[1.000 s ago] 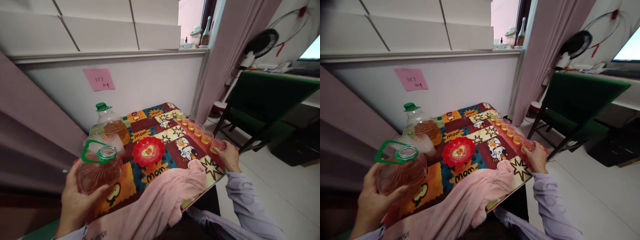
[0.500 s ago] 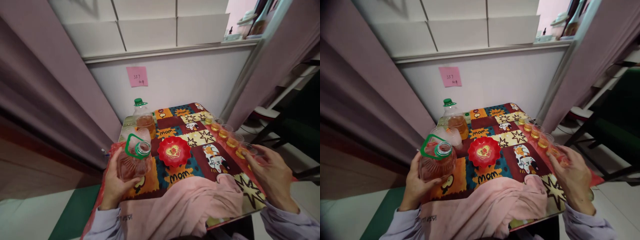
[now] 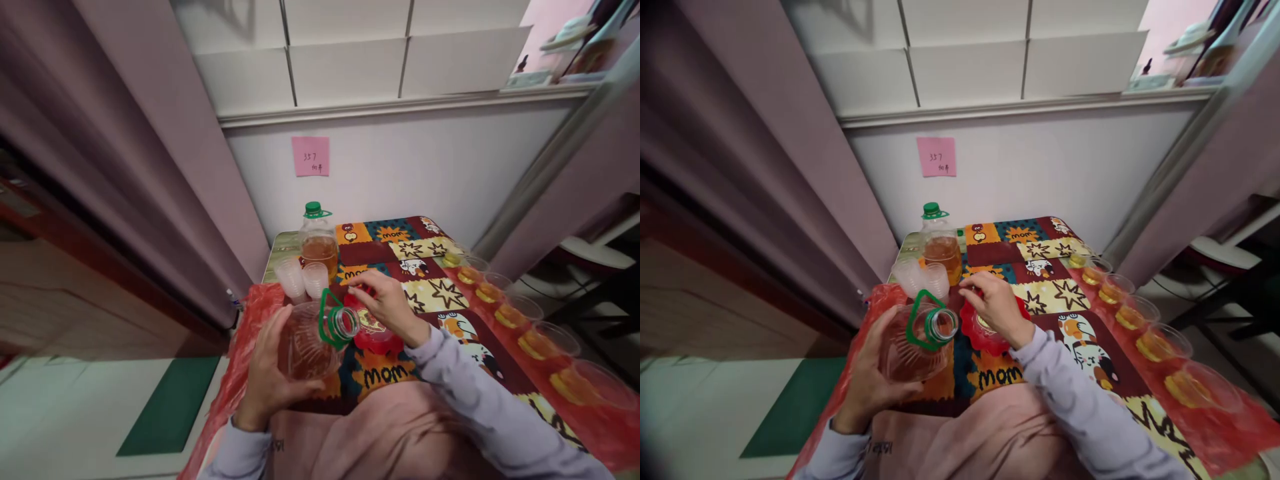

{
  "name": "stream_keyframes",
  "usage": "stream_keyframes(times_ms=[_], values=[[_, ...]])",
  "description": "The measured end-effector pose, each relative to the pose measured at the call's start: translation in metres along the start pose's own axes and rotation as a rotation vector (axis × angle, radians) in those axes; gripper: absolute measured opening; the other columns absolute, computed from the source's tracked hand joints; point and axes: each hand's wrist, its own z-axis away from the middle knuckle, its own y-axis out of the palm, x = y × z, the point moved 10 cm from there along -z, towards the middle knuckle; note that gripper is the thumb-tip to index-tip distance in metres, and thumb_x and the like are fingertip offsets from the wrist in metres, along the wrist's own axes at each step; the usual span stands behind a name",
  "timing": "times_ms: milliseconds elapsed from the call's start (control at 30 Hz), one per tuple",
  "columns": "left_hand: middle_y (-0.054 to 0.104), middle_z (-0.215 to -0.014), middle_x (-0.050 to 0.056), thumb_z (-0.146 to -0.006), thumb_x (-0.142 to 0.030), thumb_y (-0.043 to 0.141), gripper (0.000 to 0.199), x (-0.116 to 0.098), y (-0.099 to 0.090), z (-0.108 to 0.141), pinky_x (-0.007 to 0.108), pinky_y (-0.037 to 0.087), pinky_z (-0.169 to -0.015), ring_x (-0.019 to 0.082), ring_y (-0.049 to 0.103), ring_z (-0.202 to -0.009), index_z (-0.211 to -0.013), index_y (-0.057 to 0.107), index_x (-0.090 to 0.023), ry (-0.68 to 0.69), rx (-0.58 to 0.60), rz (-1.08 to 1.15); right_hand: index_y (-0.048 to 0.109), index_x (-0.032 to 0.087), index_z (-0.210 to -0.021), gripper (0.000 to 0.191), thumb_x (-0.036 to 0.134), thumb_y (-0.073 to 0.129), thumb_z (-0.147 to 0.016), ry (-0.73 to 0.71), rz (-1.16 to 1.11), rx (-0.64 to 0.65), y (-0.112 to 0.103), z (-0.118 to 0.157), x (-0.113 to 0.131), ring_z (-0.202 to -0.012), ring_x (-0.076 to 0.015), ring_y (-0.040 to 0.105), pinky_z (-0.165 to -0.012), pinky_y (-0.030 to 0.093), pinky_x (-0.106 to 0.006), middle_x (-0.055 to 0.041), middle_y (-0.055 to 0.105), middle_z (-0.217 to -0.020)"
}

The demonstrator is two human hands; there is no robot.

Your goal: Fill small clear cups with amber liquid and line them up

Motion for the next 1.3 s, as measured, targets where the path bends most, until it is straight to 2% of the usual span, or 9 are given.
stream_keyframes(times_ms=[67,200,300,433,567,733,1000,1167,1300], values=[[0.063,-0.17,0.021,-0.067,-0.084,0.098,0.137,-0.006,0.0,-0.001,0.068,0.056,-0.123,0.048,0.066,-0.151,-0.18,0.04,-0.032,0.058,0.014,0.041,0.086,0.023,-0.113,0.012,0.02,0.079,-0.104,-0.002,0.063,0.143,0.034,-0.022,-0.002,-0.106,-0.0242,0.083,-0.091,0.064,-0.034,-0.01,0.086,-0.122],[0.064,-0.169,0.021,-0.07,-0.085,0.095,0.134,-0.008,0.0,-0.003,0.069,0.056,-0.123,0.049,0.066,-0.151,-0.18,0.04,-0.033,0.072,0.031,0.059,0.079,0.024,-0.143,0.036,0.027,0.077,-0.107,-0.004,0.243,0.402,0.082,-0.048,0.002,-0.126,-0.0269,0.08,-0.098,0.064,-0.035,-0.0129,0.074,-0.156],[0.063,-0.169,0.022,-0.069,-0.085,0.097,0.134,-0.005,0.0,-0.003,0.07,0.055,-0.124,0.049,0.065,-0.152,-0.179,0.041,-0.032,0.061,0.029,0.09,0.074,0.024,-0.153,0.04,0.033,0.068,-0.114,-0.009,0.359,0.554,0.099,-0.055,0.008,-0.129,-0.0276,0.079,-0.099,0.062,-0.034,-0.0115,0.07,-0.162],[0.06,-0.171,0.024,-0.069,-0.083,0.098,0.136,0.003,0.001,-0.001,0.072,0.052,-0.126,0.05,0.063,-0.154,-0.18,0.039,-0.031,0.02,0.032,0.141,0.08,0.025,-0.142,0.036,0.032,0.052,-0.121,-0.004,0.477,0.671,0.104,-0.057,0.013,-0.119,-0.0271,0.081,-0.089,0.059,-0.032,-0.0111,0.077,-0.148],[0.06,-0.171,0.023,-0.067,-0.084,0.098,0.136,0.008,0.001,0.0,0.072,0.05,-0.128,0.051,0.061,-0.156,-0.179,0.041,-0.031,-0.017,0.041,0.167,0.08,0.02,-0.135,0.037,0.023,0.046,-0.121,-0.006,0.532,0.677,0.101,-0.057,0.017,-0.112,-0.0261,0.081,-0.085,0.055,-0.032,-0.0131,0.078,-0.137],[0.061,-0.171,0.021,-0.07,-0.086,0.095,0.133,0.002,-0.001,0.0,0.07,0.052,-0.127,0.049,0.063,-0.154,-0.179,0.041,-0.032,0.016,0.029,0.136,0.078,0.016,-0.13,0.034,0.022,0.046,-0.122,0.007,0.524,0.632,0.099,-0.058,0.016,-0.108,-0.0248,0.079,-0.088,0.055,-0.031,-0.0152,0.077,-0.128],[0.062,-0.171,0.02,-0.071,-0.086,0.095,0.133,-0.002,-0.001,0.002,0.069,0.052,-0.127,0.048,0.064,-0.153,-0.18,0.04,-0.034,0.04,0.014,0.123,0.077,0.017,-0.116,0.015,0.022,0.063,-0.116,0.003,0.445,0.498,0.096,-0.058,0.008,-0.099,-0.0212,0.076,-0.084,0.053,-0.029,-0.0125,0.077,-0.12],[0.06,-0.172,0.021,-0.067,-0.083,0.099,0.137,0.004,0.0,0.004,0.069,0.051,-0.128,0.05,0.062,-0.156,-0.18,0.04,-0.032,0.022,0.023,0.15,0.078,0.017,-0.119,0.016,0.028,0.078,-0.107,-0.057,0.413,0.526,0.097,-0.042,0.008,-0.095,-0.0226,0.077,-0.077,0.052,-0.028,-0.0109,0.079,-0.118],[0.059,-0.173,0.023,-0.066,-0.081,0.101,0.139,0.01,0.002,0.005,0.071,0.049,-0.129,0.051,0.061,-0.156,-0.18,0.041,-0.03,-0.025,0.024,0.178,0.078,0.019,-0.113,0.009,0.017,0.071,-0.108,-0.072,0.404,0.532,0.099,-0.036,0.01,-0.092,-0.0204,0.078,-0.078,0.054,-0.027,-0.0089,0.08,-0.118]])
